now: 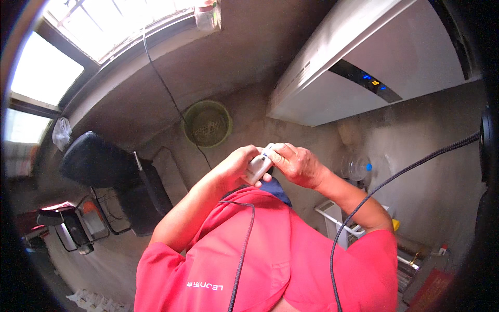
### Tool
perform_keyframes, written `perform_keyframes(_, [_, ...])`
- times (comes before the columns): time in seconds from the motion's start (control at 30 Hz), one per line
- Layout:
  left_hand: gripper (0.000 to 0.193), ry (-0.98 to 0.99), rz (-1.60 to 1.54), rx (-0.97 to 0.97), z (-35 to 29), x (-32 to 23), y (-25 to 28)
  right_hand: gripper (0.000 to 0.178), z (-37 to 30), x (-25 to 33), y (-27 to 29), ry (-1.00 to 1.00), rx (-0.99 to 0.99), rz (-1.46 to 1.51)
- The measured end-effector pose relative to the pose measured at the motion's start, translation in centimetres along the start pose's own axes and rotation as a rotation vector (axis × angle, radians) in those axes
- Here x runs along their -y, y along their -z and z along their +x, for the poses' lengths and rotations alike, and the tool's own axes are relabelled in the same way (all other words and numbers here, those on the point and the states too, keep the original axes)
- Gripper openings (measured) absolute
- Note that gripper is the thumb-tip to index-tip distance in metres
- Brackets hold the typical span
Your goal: The person opens the front panel of a standing air conditioner, then retrieves a remote control from a window sill. They walk outside, open the remote's battery compartment, and later retrieve a second remote from a compartment under the seat of a three-wheeled vehicle. The person then uses a screwdriver to adjust the internal contacts of the second remote.
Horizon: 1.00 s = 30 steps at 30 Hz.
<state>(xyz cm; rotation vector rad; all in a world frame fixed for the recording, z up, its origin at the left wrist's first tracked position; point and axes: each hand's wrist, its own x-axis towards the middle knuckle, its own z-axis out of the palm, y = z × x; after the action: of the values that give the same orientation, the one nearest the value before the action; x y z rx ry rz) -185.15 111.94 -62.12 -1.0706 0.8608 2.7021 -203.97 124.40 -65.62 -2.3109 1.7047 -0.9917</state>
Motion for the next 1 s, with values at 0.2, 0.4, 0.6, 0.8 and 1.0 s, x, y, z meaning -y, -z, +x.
perform_keyframes(0.2, [0.072, -0.087, 0.092, -0.329, 1.0, 1.1, -0.2, 0.020, -1.0, 0.8, -1.1, -0.712, -0.005, 0.654])
perform_keyframes(0.4, [0.073, -0.267, 0.398, -0.258, 2.0, 3.3, -1.0, 0.033, -2.0, 1.7, -1.8, -1.278, -0.034, 1.315])
perform_keyframes(0.6, [0.094, -0.435, 0.822, -0.383, 2.7, 5.8, -2.2, 0.031, -3.0, 2.3, -1.8, -1.240, -0.058, 1.353])
perform_keyframes(0.8, [0.099, -0.605, 0.713, -0.356, 2.8, 7.8, -3.6, 0.030, -3.8, 2.7, -1.2, -1.214, -0.104, 1.472])
perform_keyframes(1.0, [0.104, -0.610, 0.455, -0.262, 2.5, 9.0, -5.0, 0.034, -4.1, 2.9, -0.3, -1.247, -0.205, 1.672])
